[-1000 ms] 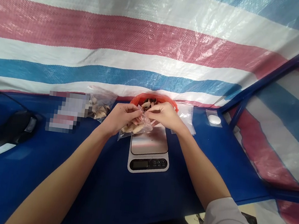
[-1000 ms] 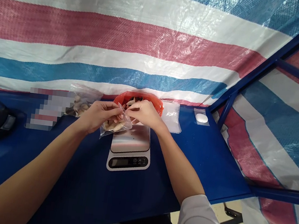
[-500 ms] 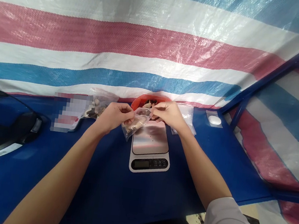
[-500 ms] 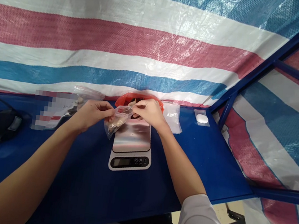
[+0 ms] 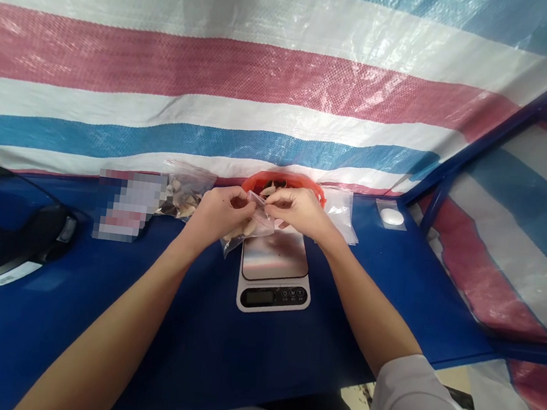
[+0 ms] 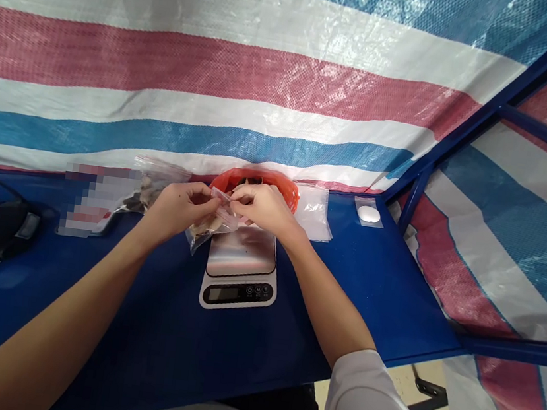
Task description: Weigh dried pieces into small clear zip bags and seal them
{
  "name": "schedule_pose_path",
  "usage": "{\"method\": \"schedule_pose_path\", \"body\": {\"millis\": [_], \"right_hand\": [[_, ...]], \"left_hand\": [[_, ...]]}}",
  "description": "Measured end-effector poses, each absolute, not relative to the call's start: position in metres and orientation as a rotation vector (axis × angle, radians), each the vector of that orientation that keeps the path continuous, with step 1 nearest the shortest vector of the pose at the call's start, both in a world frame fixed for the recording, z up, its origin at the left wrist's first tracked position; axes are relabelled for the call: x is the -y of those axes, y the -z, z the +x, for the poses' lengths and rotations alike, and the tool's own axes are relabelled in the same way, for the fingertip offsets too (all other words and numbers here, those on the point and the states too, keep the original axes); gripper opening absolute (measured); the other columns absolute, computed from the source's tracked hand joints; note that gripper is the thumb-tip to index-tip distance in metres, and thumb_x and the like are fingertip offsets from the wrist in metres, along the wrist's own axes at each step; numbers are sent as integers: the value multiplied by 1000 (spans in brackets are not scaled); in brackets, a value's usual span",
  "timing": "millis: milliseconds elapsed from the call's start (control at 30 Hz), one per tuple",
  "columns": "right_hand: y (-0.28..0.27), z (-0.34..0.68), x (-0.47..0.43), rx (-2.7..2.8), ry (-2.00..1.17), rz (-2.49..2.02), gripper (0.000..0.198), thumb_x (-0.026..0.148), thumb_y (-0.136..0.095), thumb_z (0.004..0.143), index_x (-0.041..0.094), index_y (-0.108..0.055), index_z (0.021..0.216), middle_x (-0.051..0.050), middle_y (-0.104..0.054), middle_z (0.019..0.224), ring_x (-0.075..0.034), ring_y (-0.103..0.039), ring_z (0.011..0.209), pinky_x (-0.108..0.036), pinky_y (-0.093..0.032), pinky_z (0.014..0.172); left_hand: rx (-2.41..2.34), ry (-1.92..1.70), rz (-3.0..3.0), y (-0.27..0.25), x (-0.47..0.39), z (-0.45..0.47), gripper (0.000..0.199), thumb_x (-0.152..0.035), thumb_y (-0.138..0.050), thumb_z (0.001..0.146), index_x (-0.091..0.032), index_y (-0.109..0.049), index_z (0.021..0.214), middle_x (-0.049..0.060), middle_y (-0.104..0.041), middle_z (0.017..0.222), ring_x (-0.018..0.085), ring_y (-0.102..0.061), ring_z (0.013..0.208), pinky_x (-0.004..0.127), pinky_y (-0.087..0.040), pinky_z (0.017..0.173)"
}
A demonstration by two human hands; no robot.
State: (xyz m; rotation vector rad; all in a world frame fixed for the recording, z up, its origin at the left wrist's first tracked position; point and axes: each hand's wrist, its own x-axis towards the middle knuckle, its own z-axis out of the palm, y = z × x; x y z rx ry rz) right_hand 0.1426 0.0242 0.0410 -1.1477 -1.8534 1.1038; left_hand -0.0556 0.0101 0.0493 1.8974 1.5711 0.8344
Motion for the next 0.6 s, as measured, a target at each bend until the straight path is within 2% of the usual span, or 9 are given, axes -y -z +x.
{"method": "schedule_pose_path", "body": {"millis": [200,333,467,600], "right_hand": [[-45,154,-27,1768,-1174,-1164,12,26,-71,77,16,-76,78,-2,-72,76,-10,-63,58,-20,-56,49],[-51,158,-26,1749,-1198,-1158,12,25,-72,75,14,-76,78,-3,-73,77,-8,-60,54,-18,-52,48],[-50,160,-27,1766,-1173,-1185,15,29,-72,77,16,-79,80,-2,-74,75,-9,-61,53,-18,-50,48],[-46,164,-31,1841,-1127,-1146,20,36,-71,81,18,-81,84,-1,-73,71,-12,-65,57,-21,-50,52]], "left_hand": [[-1644,-846,1990,-59,-11,-68,11,-31,-67,72,-22,-61,69,0,-67,68,18,-58,65,28,-42,62],[-1613,-814,2056,-58,-14,-72,12,-33,-67,73,-22,-68,79,2,-73,80,20,-63,74,29,-47,69],[-1374,-830,2195,-53,-17,-74,32,-39,-64,80,-21,-73,104,7,-76,109,25,-68,97,34,-50,91],[-1167,-751,2253,-46,-20,-80,57,-57,-67,83,-22,-67,127,8,-73,120,27,-66,107,37,-49,99]]}}
